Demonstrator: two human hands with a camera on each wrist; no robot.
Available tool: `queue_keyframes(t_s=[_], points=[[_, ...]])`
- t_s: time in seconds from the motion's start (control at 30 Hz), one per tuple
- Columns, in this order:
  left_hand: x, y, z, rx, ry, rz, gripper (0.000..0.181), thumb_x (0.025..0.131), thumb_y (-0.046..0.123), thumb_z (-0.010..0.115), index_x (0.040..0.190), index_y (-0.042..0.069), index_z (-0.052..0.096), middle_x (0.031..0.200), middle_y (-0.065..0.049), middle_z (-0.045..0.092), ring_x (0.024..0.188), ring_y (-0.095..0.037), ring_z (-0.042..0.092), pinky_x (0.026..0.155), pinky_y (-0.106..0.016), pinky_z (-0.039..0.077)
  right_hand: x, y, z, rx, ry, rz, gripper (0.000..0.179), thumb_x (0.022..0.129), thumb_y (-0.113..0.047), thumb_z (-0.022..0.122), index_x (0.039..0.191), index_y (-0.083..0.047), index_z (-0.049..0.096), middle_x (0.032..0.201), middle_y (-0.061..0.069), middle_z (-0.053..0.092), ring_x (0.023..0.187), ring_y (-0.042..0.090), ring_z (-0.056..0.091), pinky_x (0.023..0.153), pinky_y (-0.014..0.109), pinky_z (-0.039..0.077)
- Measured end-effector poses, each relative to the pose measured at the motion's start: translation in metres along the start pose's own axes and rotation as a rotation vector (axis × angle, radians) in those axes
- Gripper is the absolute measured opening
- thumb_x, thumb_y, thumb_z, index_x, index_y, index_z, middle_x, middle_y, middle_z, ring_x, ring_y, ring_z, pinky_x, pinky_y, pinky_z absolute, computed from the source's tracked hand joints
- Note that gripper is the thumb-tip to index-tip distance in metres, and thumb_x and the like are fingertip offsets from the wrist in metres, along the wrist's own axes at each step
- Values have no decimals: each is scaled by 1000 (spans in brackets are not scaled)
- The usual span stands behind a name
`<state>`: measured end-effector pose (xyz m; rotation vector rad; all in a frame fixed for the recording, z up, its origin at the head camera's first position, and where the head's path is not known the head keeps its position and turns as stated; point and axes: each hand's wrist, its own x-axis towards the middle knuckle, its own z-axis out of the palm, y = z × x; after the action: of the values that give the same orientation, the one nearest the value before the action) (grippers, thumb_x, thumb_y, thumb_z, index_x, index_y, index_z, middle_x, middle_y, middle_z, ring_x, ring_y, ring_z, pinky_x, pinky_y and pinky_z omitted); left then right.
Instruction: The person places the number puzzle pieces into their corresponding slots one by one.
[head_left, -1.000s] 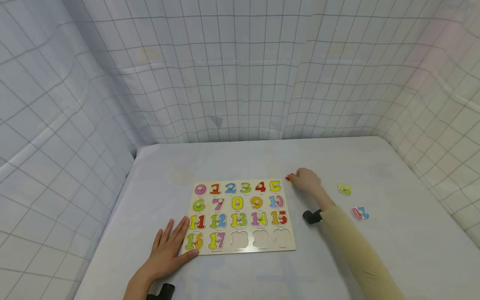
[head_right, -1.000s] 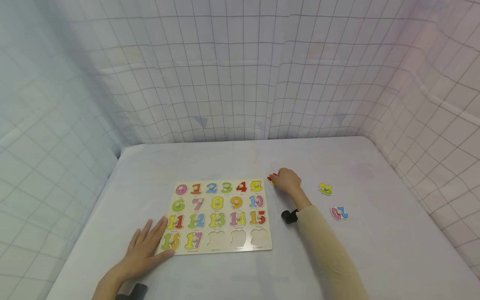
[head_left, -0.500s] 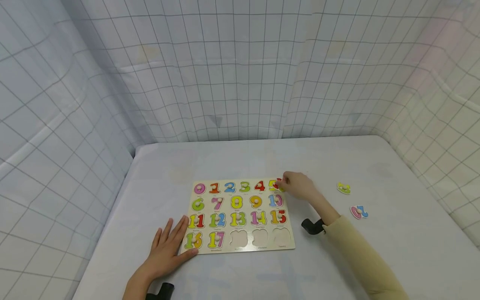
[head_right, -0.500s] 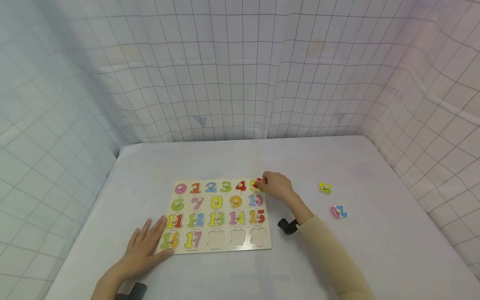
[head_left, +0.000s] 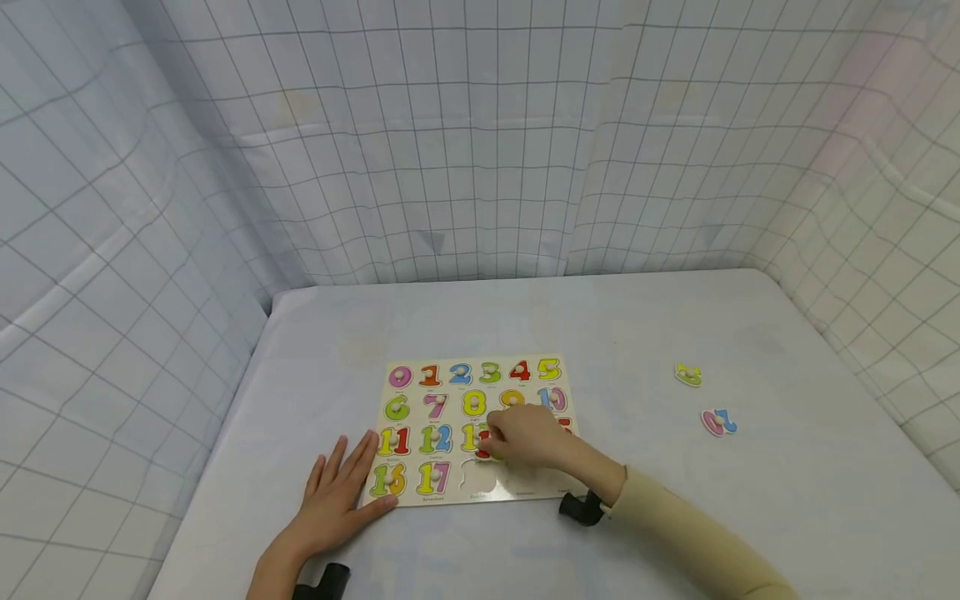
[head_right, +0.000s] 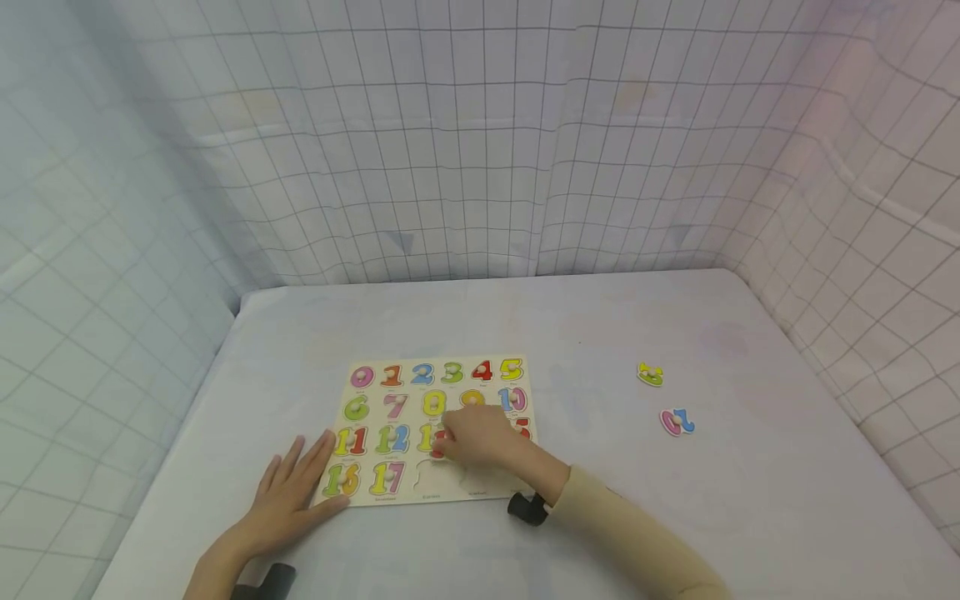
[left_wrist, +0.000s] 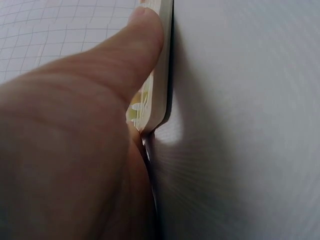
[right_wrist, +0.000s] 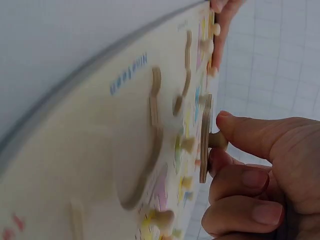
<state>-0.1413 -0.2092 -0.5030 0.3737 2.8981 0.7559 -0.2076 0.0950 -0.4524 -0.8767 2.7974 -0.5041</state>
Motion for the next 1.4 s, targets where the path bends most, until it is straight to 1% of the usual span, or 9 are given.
queue_keyframes(t_s=[0.17, 0.3, 0.43, 0.6, 0.87, 1.1, 1.4], points=[[0, -3, 5, -8, 29, 33, 93, 83, 61, 59, 153, 13, 19, 155, -12, 21, 142, -36, -3, 108, -53, -12, -2, -14, 18, -38, -45, -13, 38, 90, -42, 63, 65, -19, 46, 52, -8, 39, 47, 7, 38, 46, 23, 24], [0, -2, 4, -11, 27, 26, 94, 83, 61, 60, 152, 12, 21, 155, -12, 22, 141, -37, -3, 107, -55, -11, -2, -18, 24, -48, -76, -10, 37, 90, -43, 62, 66, -19, 46, 53, -8, 39, 47, 6, 37, 47, 22, 25], [0, 0, 0, -7, 2, -1, 96, 82, 62, 61, 152, 10, 22, 155, -13, 21, 141, -38, -2, 107, -58, -8, -3, -20, 25, -52, -87, -13, 38, 90, -43, 62, 66, -19, 46, 53, -8, 38, 46, 6, 36, 46, 22, 24], [0, 2, -2, 2, -21, -14, 96, 82, 62, 59, 152, 10, 20, 156, -11, 19, 141, -37, -3, 107, -57, -8, -4, -21, 24, -29, -102, -25, 38, 90, -42, 63, 65, -19, 46, 53, -8, 39, 46, 7, 35, 46, 22, 24], [0, 2, -2, -3, -20, -17, 96, 82, 62, 60, 152, 9, 20, 156, -13, 19, 141, -38, -4, 107, -57, -9, -2, -19, 23, -24, -136, -45, 35, 91, -40, 63, 68, -20, 47, 54, -7, 39, 47, 7, 36, 47, 22, 25], [0, 4, -3, -4, -21, -14, 96, 82, 62, 60, 152, 9, 20, 155, -13, 20, 141, -39, -3, 107, -57, -8, 0, -22, 20, -21, -179, -47, 35, 91, -38, 62, 67, -19, 46, 55, -7, 39, 48, 7, 35, 47, 22, 24], [0, 3, -3, -2, -19, -13, 96, 83, 61, 60, 152, 8, 20, 155, -13, 20, 141, -39, -3, 107, -58, -8, 1, -25, 22, -48, -169, -33, 36, 91, -40, 62, 66, -19, 46, 54, -8, 39, 48, 6, 36, 46, 22, 24]])
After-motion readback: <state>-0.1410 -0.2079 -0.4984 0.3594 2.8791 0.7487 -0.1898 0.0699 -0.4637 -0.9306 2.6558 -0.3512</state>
